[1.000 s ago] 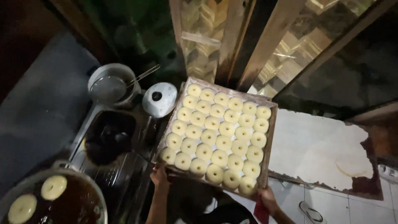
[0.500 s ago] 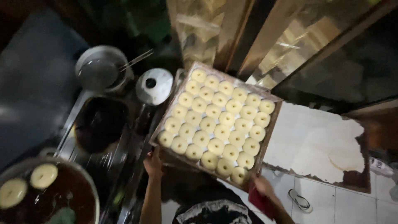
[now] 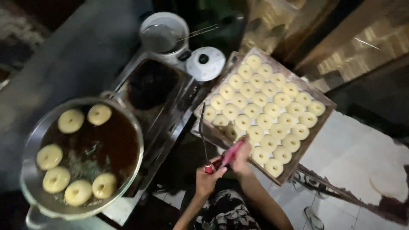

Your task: Frying donuts by lifting raw dough rings from a tray and placing them into a pot of hot oil, then managing them with a slotted turner.

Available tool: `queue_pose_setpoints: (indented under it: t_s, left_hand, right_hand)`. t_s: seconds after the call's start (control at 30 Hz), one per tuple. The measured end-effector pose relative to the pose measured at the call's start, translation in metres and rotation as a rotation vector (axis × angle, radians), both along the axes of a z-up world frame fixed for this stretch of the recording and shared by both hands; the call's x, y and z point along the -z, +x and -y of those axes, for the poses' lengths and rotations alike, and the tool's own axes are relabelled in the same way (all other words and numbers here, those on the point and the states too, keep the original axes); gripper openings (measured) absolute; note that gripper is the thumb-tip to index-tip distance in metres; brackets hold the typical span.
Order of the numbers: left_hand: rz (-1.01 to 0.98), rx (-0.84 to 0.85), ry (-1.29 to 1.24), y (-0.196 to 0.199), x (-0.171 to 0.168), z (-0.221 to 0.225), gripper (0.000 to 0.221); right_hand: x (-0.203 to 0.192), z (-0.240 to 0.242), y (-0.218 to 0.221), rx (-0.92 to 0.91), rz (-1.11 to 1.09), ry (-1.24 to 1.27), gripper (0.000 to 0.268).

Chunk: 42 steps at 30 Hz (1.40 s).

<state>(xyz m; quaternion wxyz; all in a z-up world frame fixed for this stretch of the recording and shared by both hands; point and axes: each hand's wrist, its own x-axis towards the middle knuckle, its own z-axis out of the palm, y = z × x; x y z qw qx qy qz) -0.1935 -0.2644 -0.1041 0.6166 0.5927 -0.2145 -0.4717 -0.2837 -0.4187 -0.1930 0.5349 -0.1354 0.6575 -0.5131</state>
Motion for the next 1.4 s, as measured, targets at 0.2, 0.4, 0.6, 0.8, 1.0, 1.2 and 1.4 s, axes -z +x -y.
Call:
queue_pose_setpoints:
  t_s: [0.2, 0.4, 0.6, 0.8, 1.0, 1.2, 1.4]
  left_hand:
    - [0.369, -0.316, 0.014, 0.041, -0.008, -0.037, 0.042]
    - [0.482, -0.645, 0.191, 0.059, 0.03, -0.071, 0.033]
    - [0.259, -0.909, 0.122, 0.059, -0.02, -0.09, 0.013]
    - [0.212, -1.117, 0.233, 0.058, -0.044, -0.077, 0.012]
    - [0.24, -1.135, 0.226, 0.051, -0.04, -0.069, 0.014]
    - [0.233, -1.158, 0.141, 0.047, -0.037, -0.068, 0.017]
    - [0.249, -1.278, 0.158, 0.044, -0.045, -0.087, 0.029]
  right_hand:
    - [-0.009, -0.035, 0.102, -0.154, 0.263, 0.004, 0.026]
    - [-0.026, 0.052, 0.093, -1.045, -0.591, -0.474, 0.025]
    - [0.044, 0.169, 0.091, -1.432, -1.37, -0.984, 0.035]
    - [0.027, 0.171, 0.102, -1.201, -1.505, -1.482, 0.034]
    - [0.025, 0.164, 0.103, -1.54, -1.565, -0.993, 0.047]
    - [0.004, 0.163, 0.098, -1.337, -1.398, -1.202, 0.046]
    - [-0.017, 0.18, 0.092, -1.607, -0.985, -1.277, 0.029]
